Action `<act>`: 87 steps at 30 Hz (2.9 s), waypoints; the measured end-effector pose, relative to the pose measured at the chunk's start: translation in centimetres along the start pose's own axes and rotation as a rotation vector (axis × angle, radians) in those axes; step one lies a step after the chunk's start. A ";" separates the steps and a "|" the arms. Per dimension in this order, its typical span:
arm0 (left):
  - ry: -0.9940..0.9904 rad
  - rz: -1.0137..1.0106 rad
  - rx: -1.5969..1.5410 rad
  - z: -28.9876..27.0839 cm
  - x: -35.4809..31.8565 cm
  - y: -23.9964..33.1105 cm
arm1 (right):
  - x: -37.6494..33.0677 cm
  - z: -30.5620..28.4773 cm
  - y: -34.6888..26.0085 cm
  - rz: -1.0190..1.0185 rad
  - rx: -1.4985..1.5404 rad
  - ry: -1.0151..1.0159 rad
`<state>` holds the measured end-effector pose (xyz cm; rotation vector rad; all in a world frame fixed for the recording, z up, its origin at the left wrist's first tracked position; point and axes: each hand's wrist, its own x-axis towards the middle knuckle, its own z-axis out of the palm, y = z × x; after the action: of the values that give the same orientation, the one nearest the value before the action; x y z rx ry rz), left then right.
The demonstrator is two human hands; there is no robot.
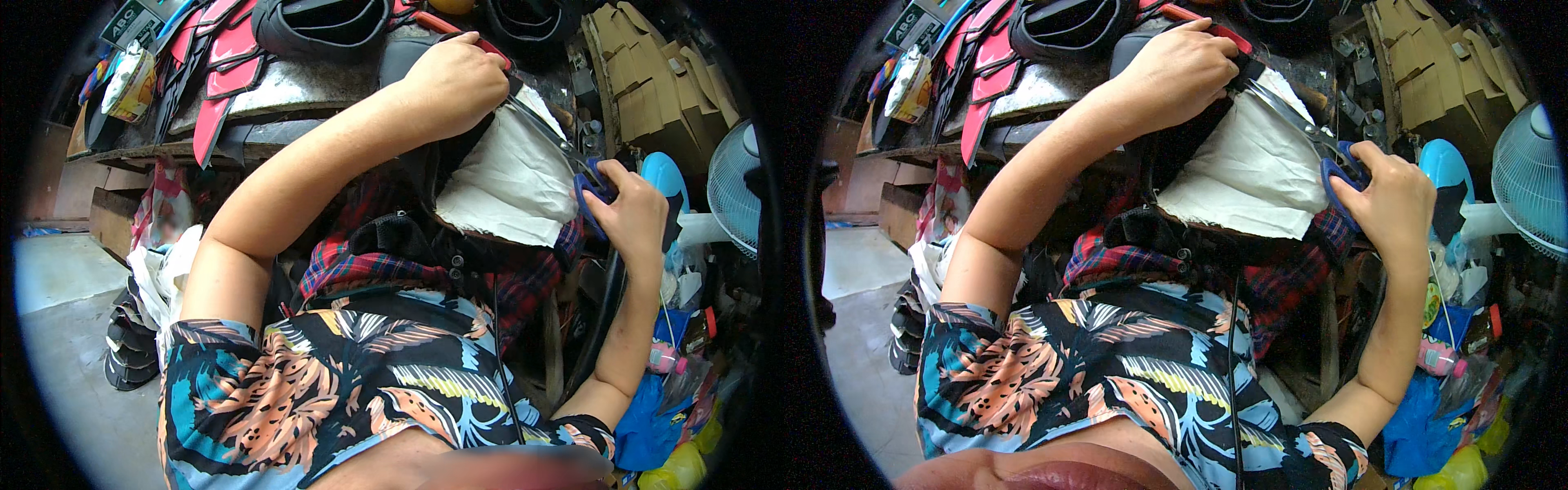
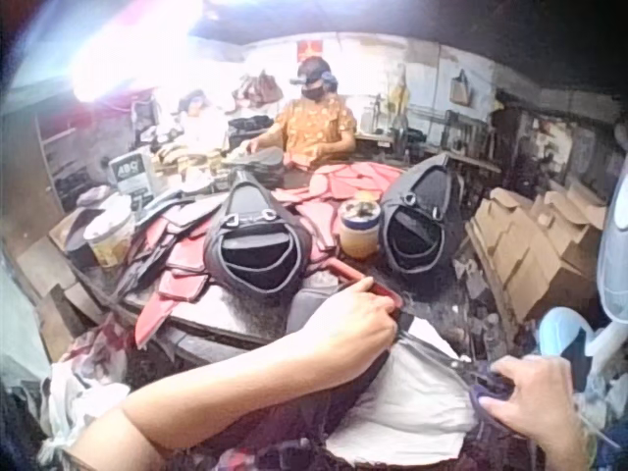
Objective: The person uses scissors to trim the white insole material inside several black slip-on shoes. They repeatedly open each shoe, cut along the edges, and remove excess material, then place the shoes back on the workbench.
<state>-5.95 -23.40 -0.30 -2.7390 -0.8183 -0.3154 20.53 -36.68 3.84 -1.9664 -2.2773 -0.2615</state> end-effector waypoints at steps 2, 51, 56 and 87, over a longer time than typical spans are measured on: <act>0.182 -0.005 -0.005 0.5 -0.2 0.3 | -0.5 -0.9 0.1 -0.028 -0.020 0.032; 0.214 0.144 -0.146 1.1 -0.5 0.4 | -3.7 -3.5 -1.4 -0.009 -0.128 0.062; 0.256 0.182 -0.094 1.3 -0.2 0.0 | -3.4 -3.0 -1.7 -0.048 -0.064 0.098; 0.331 0.197 -0.006 1.3 -0.2 -0.1 | -3.4 -1.6 -2.2 -0.084 -0.040 0.113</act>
<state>-5.98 -22.99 -1.56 -2.6406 -0.4572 -0.7044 18.80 -40.58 4.59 -1.8253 -2.3026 -0.4185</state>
